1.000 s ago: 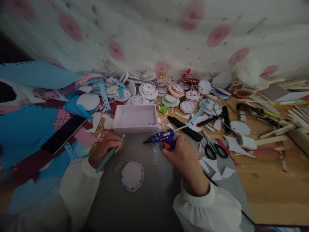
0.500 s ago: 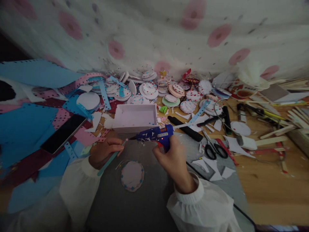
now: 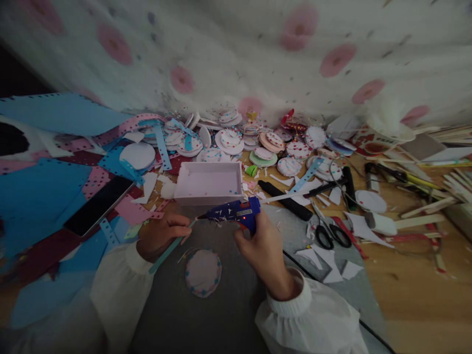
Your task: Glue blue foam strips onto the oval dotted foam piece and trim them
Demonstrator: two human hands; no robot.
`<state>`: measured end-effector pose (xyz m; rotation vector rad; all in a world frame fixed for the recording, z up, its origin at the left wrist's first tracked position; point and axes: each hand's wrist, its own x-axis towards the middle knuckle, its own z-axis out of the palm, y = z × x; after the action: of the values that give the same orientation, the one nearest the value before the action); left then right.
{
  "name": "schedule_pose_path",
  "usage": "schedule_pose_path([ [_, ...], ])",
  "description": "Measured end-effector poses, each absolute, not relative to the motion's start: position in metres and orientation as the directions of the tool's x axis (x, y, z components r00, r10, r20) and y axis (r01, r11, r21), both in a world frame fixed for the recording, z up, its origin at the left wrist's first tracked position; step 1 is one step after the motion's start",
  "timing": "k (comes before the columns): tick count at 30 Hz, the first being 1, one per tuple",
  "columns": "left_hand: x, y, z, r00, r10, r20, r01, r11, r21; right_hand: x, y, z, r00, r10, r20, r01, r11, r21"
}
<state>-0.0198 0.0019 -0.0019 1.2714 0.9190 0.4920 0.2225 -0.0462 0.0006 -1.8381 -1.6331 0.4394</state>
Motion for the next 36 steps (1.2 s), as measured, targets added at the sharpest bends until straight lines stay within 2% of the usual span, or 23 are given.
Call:
schedule_pose_path([
  [10,-0.021,0.001,-0.004,0.596,0.754,-0.276,0.133,0.246,0.960,0.223,-0.047,0.000,0.151,0.969,0.193,0.795,-0.003,-0.607],
  [19,-0.019,0.002,0.000,0.587,0.752,-0.300,0.184,0.236,0.954,0.224,-0.047,0.002,0.142,0.964,0.226,0.818,0.015,-0.576],
  [24,-0.018,0.002,0.001,0.581,0.763,-0.284,0.126,0.261,0.957,0.231,-0.044,0.005,0.194,0.974,0.118,0.837,-0.102,-0.537],
  [28,-0.015,0.001,0.003,0.514,0.793,-0.326,0.101,0.321,0.942,0.239,-0.041,-0.004,0.154,0.988,-0.007,0.869,-0.139,-0.476],
  [30,-0.014,0.000,0.005,0.471,0.821,-0.323,0.079,0.326,0.942,0.242,-0.041,-0.008,0.120,0.991,0.065,0.907,-0.083,-0.413],
  [33,-0.014,0.000,0.006,0.436,0.852,-0.290,0.032,0.307,0.951,0.243,-0.040,-0.004,0.140,0.936,0.322,0.948,-0.032,-0.317],
  [35,-0.013,0.000,0.005,0.408,0.871,-0.274,0.003,0.299,0.954,0.239,-0.039,0.004,0.112,0.867,0.485,0.927,0.085,-0.365],
  [36,-0.013,0.000,0.004,0.389,0.884,-0.259,-0.005,0.283,0.959,0.235,-0.039,0.009,0.062,0.834,0.548,0.896,0.195,-0.399],
])
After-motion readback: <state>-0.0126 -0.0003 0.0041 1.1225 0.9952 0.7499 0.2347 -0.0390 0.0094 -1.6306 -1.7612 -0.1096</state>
